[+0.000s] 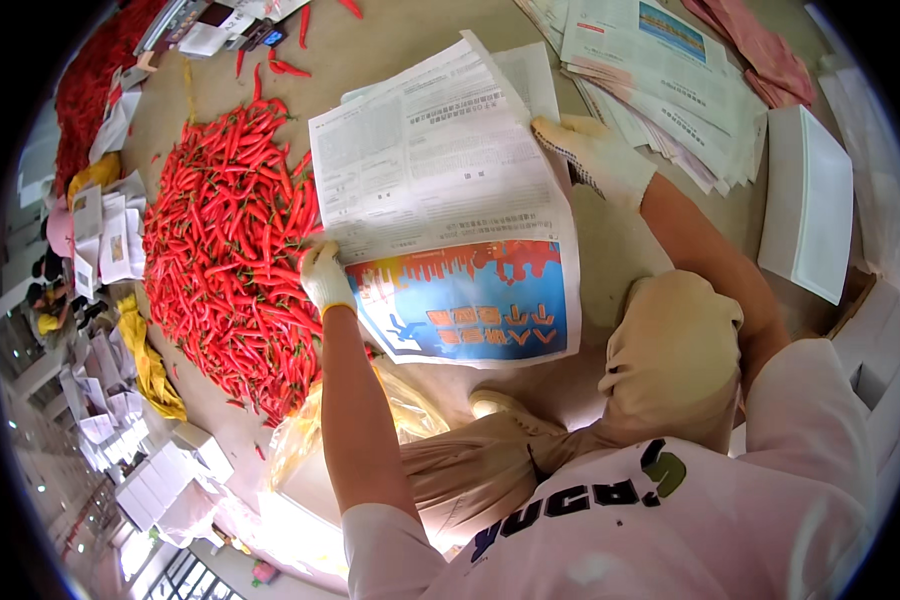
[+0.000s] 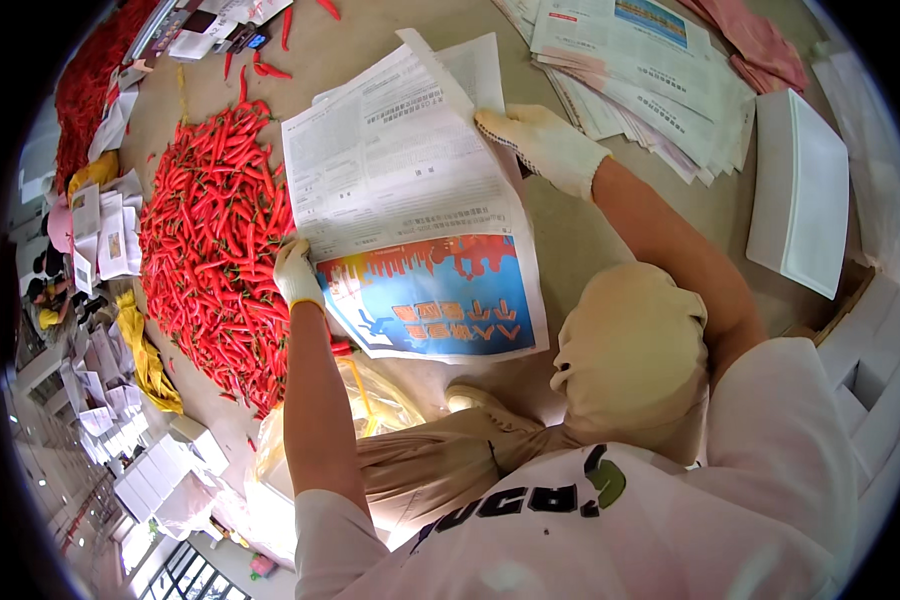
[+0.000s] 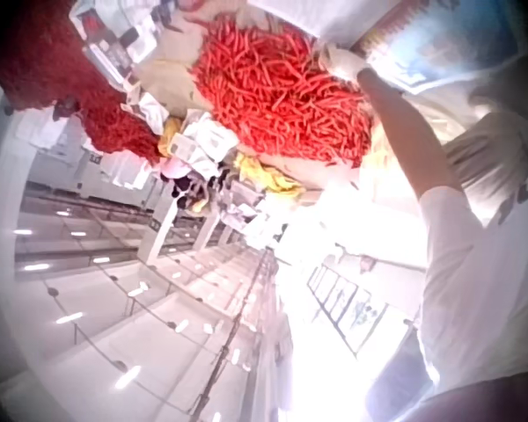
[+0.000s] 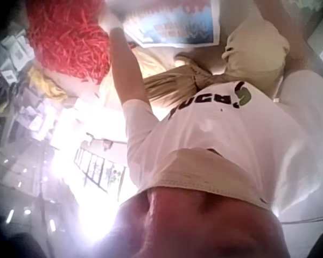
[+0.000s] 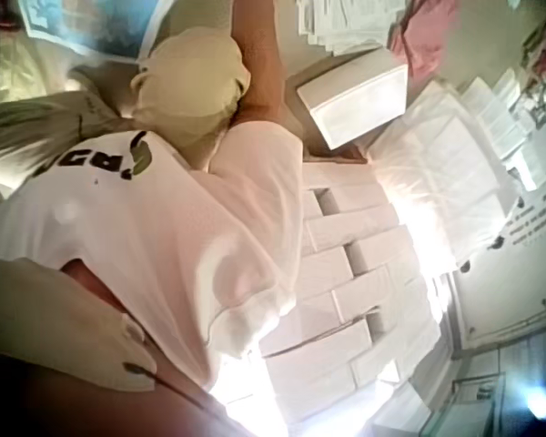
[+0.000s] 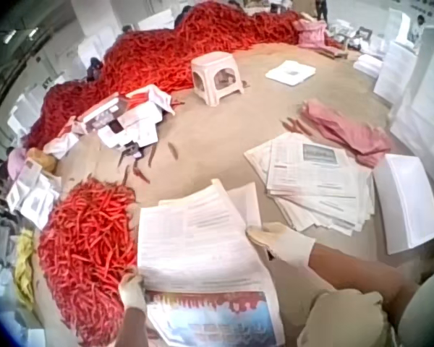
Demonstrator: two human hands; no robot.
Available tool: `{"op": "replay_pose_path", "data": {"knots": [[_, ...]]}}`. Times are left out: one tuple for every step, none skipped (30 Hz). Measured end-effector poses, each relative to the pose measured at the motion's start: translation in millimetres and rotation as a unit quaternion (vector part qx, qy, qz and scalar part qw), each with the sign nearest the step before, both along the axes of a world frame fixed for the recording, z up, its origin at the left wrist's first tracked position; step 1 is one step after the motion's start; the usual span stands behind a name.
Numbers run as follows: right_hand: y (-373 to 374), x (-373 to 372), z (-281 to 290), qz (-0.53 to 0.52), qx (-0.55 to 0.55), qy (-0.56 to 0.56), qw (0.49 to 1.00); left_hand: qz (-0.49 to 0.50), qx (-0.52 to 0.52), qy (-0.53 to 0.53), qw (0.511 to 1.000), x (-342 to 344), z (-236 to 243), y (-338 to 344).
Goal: The person lines foam boxes with sheets of newspaper by hand, smoothing the paper into the corners and sides of each box.
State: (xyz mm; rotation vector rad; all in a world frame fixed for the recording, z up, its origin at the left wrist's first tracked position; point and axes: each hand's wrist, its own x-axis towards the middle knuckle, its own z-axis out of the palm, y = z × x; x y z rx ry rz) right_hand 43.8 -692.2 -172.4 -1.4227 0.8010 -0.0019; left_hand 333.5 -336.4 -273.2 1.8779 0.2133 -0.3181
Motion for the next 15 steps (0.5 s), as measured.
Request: {"op": "replay_pose_path", "data": {"knots": [[-9.9, -5.9, -19.9, -0.046, 0.045, -0.018, 0.998, 0.011, -0.013, 0.009, 1.000, -5.1, -3.2, -7.6], [-18.2, -8.2, -24.9, -0.130, 0.166, -0.077, 0.975, 0.018, -0.053, 0.001, 0.998, -0.8, -3.7, 2.9], [-27.0, -12.6, -29.2, -0.209, 0.283, -0.135, 0.926, 0.041, 0.033, -0.002, 0.999, 0.1, -3.8, 15.7], [-44.0, -26.0, -30.8, -0.235, 0.240, -0.185, 0.924, 0.042, -0.011, 0.018, 0.999, -4.4, -6.7, 15.6], [-40.6, -24.2, -23.1, -0.219, 0.237, -0.172, 0.931, 0.051, -0.045, 0.031, 0.997, -3.0, -4.8, 35.8], [-34.7, -23.1, -14.6, -0.202, 0.236, -0.160, 0.937, 0.020, -0.038, 0.063, 0.997, 3.5, -1.8, 54.6], [-31.5, -26.1, -9.1, -0.190, 0.229, -0.144, 0.944, -0.002, -0.006, 0.030, 1.000, 0.1, 1.0, 50.2], [-35.3, -26.5, -14.2, -0.130, 0.183, -0.049, 0.973, -0.026, 0.024, -0.005, 0.999, -1.7, 8.6, 34.5], [-31.6, -28.0, -19.1, -0.084, 0.128, -0.055, 0.987, -0.049, 0.055, -0.041, 0.996, -3.6, 19.3, 22.5], [-22.6, -20.5, -10.3, -0.038, 0.068, -0.065, 0.995, -0.062, 0.173, -0.119, 0.976, -1.9, 36.4, 8.1], [-10.6, -14.3, -4.7, 0.007, 0.012, -0.070, 0.997, -0.073, 0.261, -0.236, 0.933, -3.2, 53.9, -8.2], [-15.3, -20.0, -0.8, 0.026, -0.019, -0.043, 0.999, -0.078, 0.232, -0.191, 0.951, -37.2, 88.5, -74.7], [-11.4, -11.1, 14.4, 0.059, -0.045, -0.036, 0.997, -0.108, 0.181, -0.172, 0.962, -49.2, 120.8, -97.2], [0.7, 0.8, 15.2, 0.059, -0.006, -0.099, 0.993, -0.212, 0.123, -0.125, 0.961, -45.3, 140.5, -95.7], [4.0, 6.0, 39.4, 0.103, -0.047, -0.062, 0.992, -0.272, 0.049, -0.080, 0.958, -72.0, 164.3, -118.5]]}}
